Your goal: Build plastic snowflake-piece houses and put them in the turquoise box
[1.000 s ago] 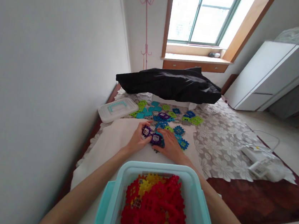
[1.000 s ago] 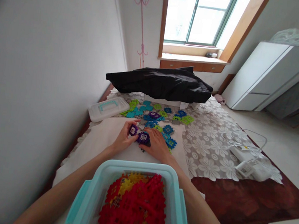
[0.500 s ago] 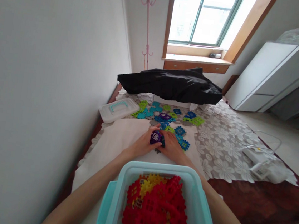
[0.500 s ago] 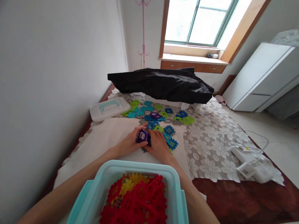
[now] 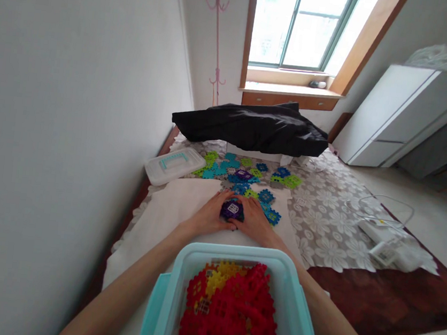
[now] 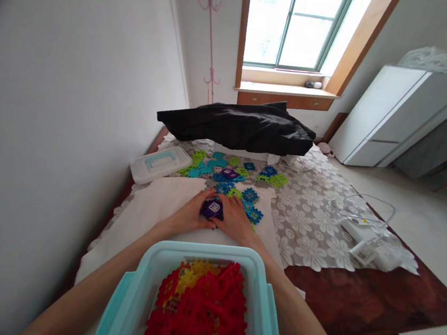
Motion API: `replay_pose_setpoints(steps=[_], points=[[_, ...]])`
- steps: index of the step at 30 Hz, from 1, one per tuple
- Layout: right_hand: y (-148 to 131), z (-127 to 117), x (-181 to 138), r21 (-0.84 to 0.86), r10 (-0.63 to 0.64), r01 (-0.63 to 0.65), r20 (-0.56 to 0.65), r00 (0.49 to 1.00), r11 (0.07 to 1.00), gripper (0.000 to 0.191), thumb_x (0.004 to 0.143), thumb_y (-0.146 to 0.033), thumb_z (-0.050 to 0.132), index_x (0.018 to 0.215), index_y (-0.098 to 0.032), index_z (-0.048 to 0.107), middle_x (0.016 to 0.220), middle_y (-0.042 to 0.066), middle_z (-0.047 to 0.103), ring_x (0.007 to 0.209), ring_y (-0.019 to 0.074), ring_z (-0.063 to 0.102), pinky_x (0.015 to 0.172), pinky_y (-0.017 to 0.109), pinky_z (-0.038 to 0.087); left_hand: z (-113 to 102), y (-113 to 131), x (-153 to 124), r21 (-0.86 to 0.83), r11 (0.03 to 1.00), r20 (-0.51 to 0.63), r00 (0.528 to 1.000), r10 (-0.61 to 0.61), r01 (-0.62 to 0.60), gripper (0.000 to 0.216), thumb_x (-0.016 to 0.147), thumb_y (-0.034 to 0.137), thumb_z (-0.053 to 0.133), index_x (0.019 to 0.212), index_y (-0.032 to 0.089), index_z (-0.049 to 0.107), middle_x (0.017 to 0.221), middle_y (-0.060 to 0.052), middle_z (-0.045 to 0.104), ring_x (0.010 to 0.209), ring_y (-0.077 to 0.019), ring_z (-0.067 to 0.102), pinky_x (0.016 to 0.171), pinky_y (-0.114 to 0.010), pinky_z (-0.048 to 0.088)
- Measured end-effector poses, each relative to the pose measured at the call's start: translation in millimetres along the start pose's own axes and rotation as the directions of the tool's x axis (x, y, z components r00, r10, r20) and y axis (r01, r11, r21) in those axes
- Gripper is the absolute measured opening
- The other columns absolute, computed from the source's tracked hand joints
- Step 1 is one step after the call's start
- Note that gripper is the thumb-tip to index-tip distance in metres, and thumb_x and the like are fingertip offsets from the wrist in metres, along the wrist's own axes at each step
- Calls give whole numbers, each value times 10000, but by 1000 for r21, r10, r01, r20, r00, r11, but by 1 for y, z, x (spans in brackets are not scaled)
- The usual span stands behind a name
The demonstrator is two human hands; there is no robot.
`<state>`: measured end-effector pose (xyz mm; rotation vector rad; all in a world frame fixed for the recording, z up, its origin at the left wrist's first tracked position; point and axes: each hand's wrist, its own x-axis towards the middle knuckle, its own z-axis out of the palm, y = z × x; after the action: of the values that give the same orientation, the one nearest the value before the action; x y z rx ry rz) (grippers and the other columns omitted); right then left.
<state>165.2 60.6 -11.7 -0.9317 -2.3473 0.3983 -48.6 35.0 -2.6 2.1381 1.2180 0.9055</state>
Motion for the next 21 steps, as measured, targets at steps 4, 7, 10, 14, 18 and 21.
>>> replay_pose_setpoints(steps=[4,7,10,14,18,21], points=[[-2,-2,0,8,-3,3,-11,1000,1000,625,822,-246,790,1386,-174,530,1265,158,691,1212,341,628,1142,584,406,0,-4,-1,23,1000,22,1000,4,-5,1079,624,409,962,1542,228,425,1550,-187,509,1516,-416,372,1278,-648,188],[-2,-2,-1,16,8,-7,-36,999,1000,570,815,-258,794,1329,-183,559,1223,147,696,1190,347,625,1111,583,433,1,-6,-2,-17,1000,19,1000,-22,22,1102,621,392,968,1551,242,398,1498,-181,553,1447,-397,470,1259,-637,241],[1,0,-2,43,46,-42,-93,995,998,581,798,-272,809,1315,-187,556,1213,148,688,1169,345,628,1064,570,472,2,-8,-3,-90,994,12,998,-54,55,1070,641,336,957,1544,249,391,1461,-168,570,1367,-357,551,1198,-578,378],[7,2,-3,72,67,-58,-138,988,996,631,798,-302,823,1345,-189,531,1212,152,684,1177,343,629,1043,561,489,3,-10,-3,-136,986,-3,995,-99,98,1013,666,306,937,1526,247,404,1425,-148,586,1332,-331,574,1147,-523,446],[7,1,-4,72,78,-69,-127,989,995,653,809,-322,814,1376,-194,517,1204,140,689,1184,342,626,1064,562,474,3,-10,-2,-144,984,-17,994,-109,106,903,714,271,890,1490,222,432,1387,-141,600,1296,-305,593,1124,-483,469],[5,-2,-4,65,65,-58,-106,992,996,678,809,-342,823,1390,-186,512,1213,148,689,1194,348,620,1081,557,461,3,-10,-1,-140,984,-36,993,-116,110,852,712,219,868,1455,196,452,1316,-131,626,1240,-284,615,1104,-459,483]])
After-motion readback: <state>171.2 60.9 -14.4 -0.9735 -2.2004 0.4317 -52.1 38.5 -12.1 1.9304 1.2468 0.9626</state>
